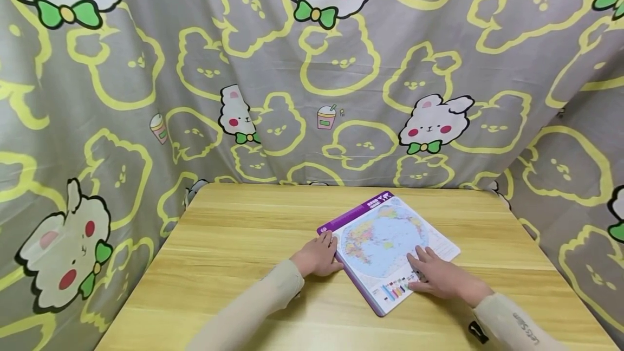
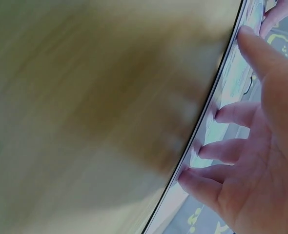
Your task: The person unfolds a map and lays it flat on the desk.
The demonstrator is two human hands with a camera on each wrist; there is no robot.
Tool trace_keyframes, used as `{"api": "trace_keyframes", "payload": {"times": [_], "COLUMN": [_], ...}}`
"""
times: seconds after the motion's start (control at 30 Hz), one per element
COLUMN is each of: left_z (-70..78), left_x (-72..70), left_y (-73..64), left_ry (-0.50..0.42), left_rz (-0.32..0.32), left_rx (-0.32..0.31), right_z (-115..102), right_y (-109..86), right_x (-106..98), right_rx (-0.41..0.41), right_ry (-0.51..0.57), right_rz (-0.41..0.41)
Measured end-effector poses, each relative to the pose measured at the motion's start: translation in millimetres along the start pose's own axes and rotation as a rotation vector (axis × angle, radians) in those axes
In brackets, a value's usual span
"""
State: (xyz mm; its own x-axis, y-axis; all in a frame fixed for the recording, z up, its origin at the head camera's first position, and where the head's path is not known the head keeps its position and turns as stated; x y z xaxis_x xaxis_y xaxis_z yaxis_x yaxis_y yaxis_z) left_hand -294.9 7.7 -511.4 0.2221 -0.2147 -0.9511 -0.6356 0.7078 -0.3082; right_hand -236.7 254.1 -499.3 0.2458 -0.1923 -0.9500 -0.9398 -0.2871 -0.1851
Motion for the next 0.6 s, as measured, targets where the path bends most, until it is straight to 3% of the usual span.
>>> {"api": "trace_keyframes", "payload": {"times": [0.6], "left_z": [-20.1], "left_x": [4.0], "left_y": [-32.6], "left_ry": [-0.036], "left_rz": [0.032], "left_rx": [0.003], "right_z": [-31], "right_y": [13.6], "right_x": [6], "right_rx": [-0.041], "right_ry": [-0.011], "right_rz": [-0.018]}}
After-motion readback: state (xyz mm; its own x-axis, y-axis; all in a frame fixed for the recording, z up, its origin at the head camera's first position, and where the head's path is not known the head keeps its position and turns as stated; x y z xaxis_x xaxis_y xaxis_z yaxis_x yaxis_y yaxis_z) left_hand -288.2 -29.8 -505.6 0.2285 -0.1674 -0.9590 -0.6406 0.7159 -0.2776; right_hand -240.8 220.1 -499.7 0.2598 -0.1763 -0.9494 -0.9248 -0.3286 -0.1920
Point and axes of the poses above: each hand's wrist, its own y-axis towards the middle knuckle, its own x-axis out of the palm, z = x × y, the point moved 7 cm from there along y, towards the middle knuckle, and after that the axes turned 14 degrees about x, right-handed, at the moved point
